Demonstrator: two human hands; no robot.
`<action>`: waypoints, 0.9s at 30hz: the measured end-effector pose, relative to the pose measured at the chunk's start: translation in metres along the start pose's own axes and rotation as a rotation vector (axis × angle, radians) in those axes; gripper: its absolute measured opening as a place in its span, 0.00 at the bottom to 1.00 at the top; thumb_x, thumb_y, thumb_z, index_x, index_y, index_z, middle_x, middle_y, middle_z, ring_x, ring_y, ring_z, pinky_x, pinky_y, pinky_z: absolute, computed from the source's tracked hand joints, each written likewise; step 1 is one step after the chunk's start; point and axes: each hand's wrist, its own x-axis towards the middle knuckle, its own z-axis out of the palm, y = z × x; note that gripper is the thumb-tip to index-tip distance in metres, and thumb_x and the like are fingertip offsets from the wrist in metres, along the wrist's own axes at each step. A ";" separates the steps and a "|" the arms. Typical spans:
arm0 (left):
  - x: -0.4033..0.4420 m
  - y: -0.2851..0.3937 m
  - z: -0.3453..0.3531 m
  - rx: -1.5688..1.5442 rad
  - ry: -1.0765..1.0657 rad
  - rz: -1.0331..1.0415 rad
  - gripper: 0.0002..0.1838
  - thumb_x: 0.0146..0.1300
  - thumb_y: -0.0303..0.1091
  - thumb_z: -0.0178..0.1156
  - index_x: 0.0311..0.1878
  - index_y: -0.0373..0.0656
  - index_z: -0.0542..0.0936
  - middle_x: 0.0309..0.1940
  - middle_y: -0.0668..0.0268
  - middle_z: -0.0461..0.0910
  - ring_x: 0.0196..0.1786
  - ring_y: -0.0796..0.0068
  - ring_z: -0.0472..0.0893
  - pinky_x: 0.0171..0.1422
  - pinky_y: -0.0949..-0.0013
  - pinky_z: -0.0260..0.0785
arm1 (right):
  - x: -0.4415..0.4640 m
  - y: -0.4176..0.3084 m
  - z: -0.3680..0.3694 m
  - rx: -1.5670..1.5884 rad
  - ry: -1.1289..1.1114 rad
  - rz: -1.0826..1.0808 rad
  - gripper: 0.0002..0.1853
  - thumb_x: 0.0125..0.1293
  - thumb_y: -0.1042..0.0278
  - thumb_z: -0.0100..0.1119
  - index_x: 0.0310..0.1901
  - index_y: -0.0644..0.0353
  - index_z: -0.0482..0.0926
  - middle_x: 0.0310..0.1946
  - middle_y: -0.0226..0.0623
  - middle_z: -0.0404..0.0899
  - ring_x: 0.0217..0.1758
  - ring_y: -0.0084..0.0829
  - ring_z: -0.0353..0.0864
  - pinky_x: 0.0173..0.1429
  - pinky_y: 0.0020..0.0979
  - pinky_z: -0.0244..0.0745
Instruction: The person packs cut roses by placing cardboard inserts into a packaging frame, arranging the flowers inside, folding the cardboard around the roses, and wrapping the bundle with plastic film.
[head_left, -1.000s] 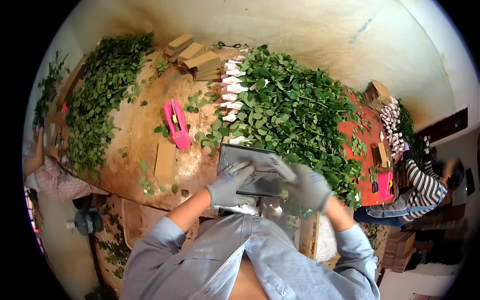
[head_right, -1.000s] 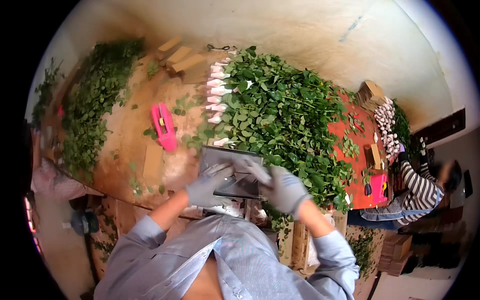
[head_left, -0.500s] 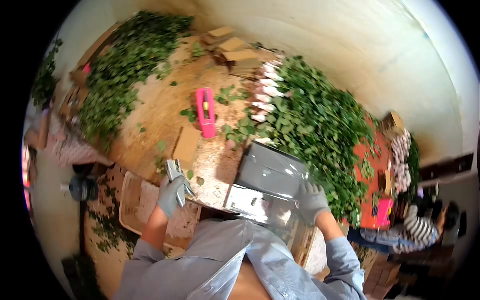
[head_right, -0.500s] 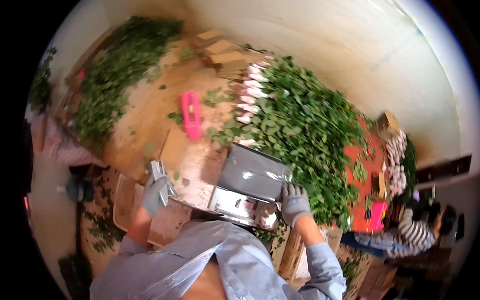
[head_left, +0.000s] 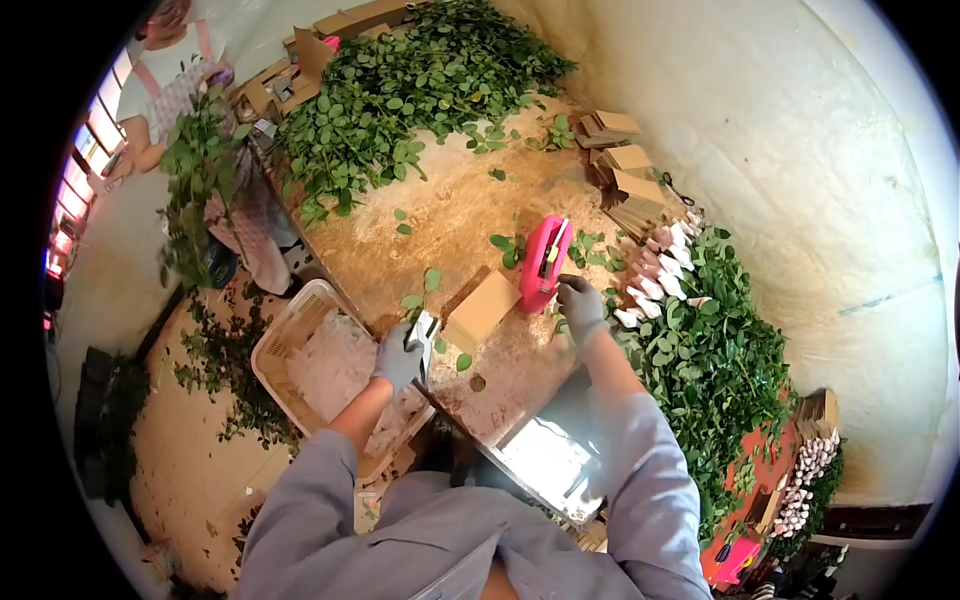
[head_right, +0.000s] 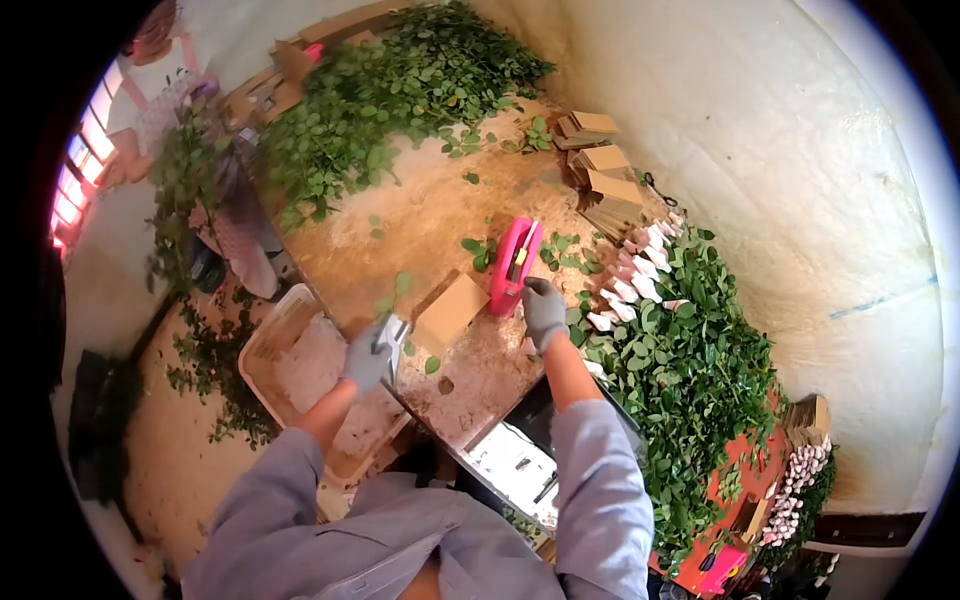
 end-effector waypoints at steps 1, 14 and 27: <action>-0.005 0.012 -0.006 0.076 0.019 0.041 0.20 0.61 0.33 0.65 0.56 0.40 0.80 0.47 0.48 0.84 0.51 0.44 0.83 0.58 0.54 0.75 | 0.010 -0.006 0.004 -0.200 0.039 0.047 0.23 0.68 0.56 0.62 0.53 0.70 0.85 0.42 0.49 0.89 0.48 0.40 0.88 0.54 0.38 0.81; -0.080 0.013 -0.050 0.207 0.020 0.146 0.25 0.60 0.32 0.68 0.61 0.38 0.79 0.59 0.48 0.77 0.63 0.44 0.72 0.71 0.49 0.66 | -0.013 -0.039 0.037 -0.616 0.421 -0.467 0.21 0.75 0.53 0.56 0.41 0.64 0.88 0.36 0.53 0.87 0.48 0.54 0.85 0.53 0.50 0.77; -0.104 -0.009 -0.046 -0.164 -0.107 -0.190 0.37 0.71 0.36 0.66 0.78 0.36 0.63 0.60 0.50 0.78 0.55 0.63 0.81 0.59 0.61 0.75 | -0.068 -0.011 0.066 -0.017 0.040 0.097 0.11 0.77 0.64 0.51 0.39 0.60 0.80 0.26 0.37 0.81 0.25 0.31 0.80 0.30 0.33 0.73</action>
